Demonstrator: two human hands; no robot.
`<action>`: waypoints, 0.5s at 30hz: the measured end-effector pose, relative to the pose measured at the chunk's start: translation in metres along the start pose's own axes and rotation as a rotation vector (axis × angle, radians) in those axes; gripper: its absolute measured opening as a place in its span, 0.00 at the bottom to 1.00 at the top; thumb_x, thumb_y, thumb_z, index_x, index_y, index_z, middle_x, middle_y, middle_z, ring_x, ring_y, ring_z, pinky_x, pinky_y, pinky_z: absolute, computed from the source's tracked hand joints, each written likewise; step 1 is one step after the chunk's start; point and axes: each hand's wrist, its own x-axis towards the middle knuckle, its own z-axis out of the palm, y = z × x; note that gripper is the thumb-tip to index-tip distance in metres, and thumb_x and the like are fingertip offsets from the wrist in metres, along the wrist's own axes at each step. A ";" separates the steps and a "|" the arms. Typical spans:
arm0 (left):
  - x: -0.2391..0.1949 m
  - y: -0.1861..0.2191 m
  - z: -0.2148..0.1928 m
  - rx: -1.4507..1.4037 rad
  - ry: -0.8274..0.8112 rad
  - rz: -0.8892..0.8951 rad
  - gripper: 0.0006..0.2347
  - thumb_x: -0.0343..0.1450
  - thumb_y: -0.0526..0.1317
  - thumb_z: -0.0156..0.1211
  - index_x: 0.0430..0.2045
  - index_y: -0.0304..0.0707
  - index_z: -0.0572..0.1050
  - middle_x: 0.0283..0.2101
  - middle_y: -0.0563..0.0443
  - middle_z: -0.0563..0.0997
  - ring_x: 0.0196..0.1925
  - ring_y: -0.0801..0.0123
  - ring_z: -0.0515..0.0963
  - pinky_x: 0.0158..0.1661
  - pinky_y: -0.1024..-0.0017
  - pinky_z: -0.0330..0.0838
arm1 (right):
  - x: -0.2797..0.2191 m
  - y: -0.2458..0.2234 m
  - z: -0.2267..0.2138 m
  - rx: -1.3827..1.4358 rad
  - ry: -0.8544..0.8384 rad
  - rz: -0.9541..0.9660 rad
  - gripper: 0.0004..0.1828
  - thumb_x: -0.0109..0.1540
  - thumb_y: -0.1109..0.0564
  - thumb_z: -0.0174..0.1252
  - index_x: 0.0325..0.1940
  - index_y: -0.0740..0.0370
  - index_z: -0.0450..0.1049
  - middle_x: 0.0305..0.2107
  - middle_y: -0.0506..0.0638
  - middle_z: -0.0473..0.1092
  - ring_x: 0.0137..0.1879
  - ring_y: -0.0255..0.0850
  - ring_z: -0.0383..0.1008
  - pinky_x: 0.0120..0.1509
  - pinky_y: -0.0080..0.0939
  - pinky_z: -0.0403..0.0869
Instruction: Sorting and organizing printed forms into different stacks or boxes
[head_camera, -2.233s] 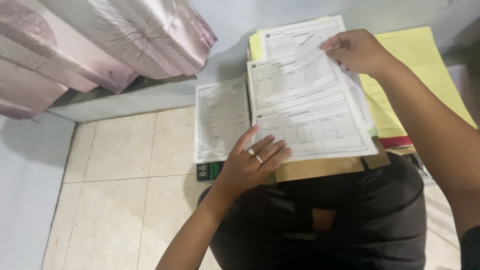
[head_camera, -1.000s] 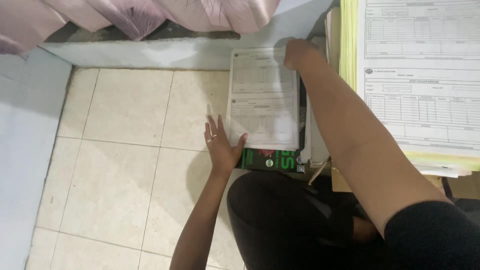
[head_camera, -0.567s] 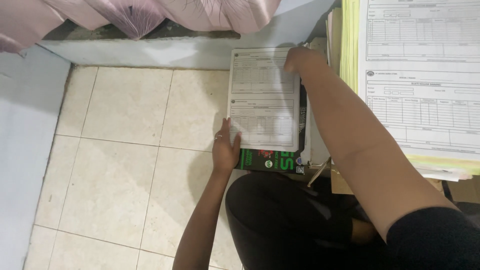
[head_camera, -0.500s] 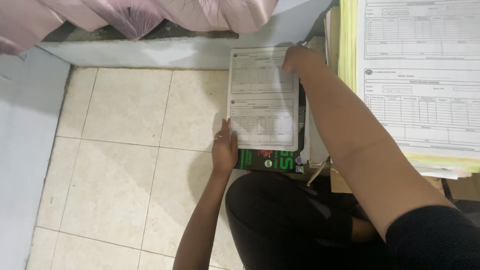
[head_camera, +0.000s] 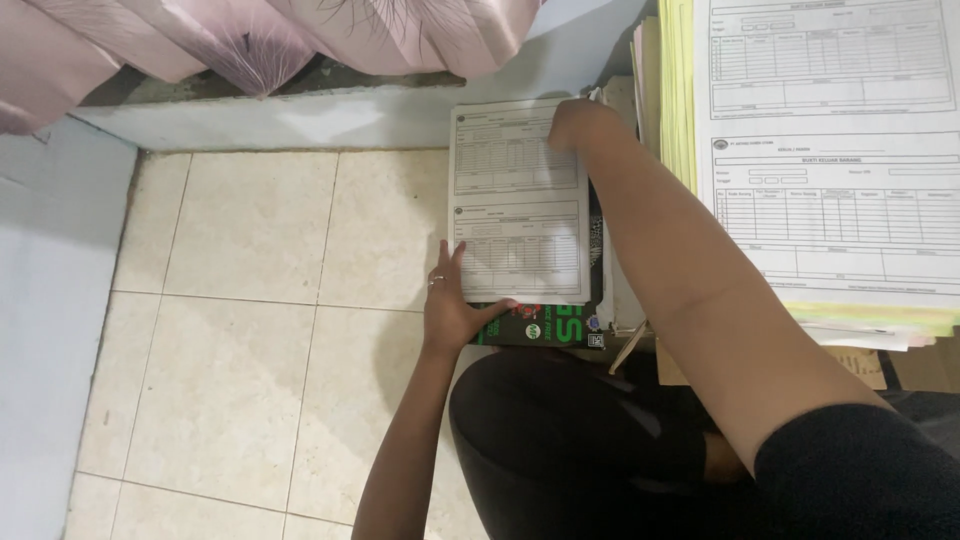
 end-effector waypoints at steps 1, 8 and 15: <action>0.001 0.001 0.000 0.000 0.001 0.002 0.46 0.47 0.58 0.70 0.56 0.38 0.54 0.62 0.29 0.51 0.57 0.45 0.63 0.51 0.58 0.63 | 0.004 0.001 0.002 0.000 0.002 0.001 0.21 0.45 0.60 0.49 0.41 0.68 0.74 0.37 0.60 0.72 0.42 0.55 0.72 0.47 0.50 0.69; 0.000 -0.008 0.006 -0.046 0.012 -0.029 0.46 0.46 0.61 0.69 0.58 0.49 0.56 0.64 0.37 0.50 0.58 0.42 0.62 0.54 0.58 0.64 | 0.055 0.017 0.036 0.117 -0.019 0.035 0.21 0.45 0.59 0.56 0.38 0.77 0.73 0.31 0.72 0.69 0.43 0.64 0.71 0.41 0.63 0.70; -0.003 -0.009 0.007 -0.077 0.015 -0.036 0.47 0.45 0.58 0.71 0.58 0.47 0.55 0.65 0.36 0.48 0.57 0.41 0.63 0.54 0.57 0.63 | 0.013 -0.004 0.011 0.090 -0.061 -0.004 0.24 0.45 0.57 0.54 0.41 0.76 0.72 0.34 0.72 0.69 0.45 0.63 0.70 0.43 0.62 0.70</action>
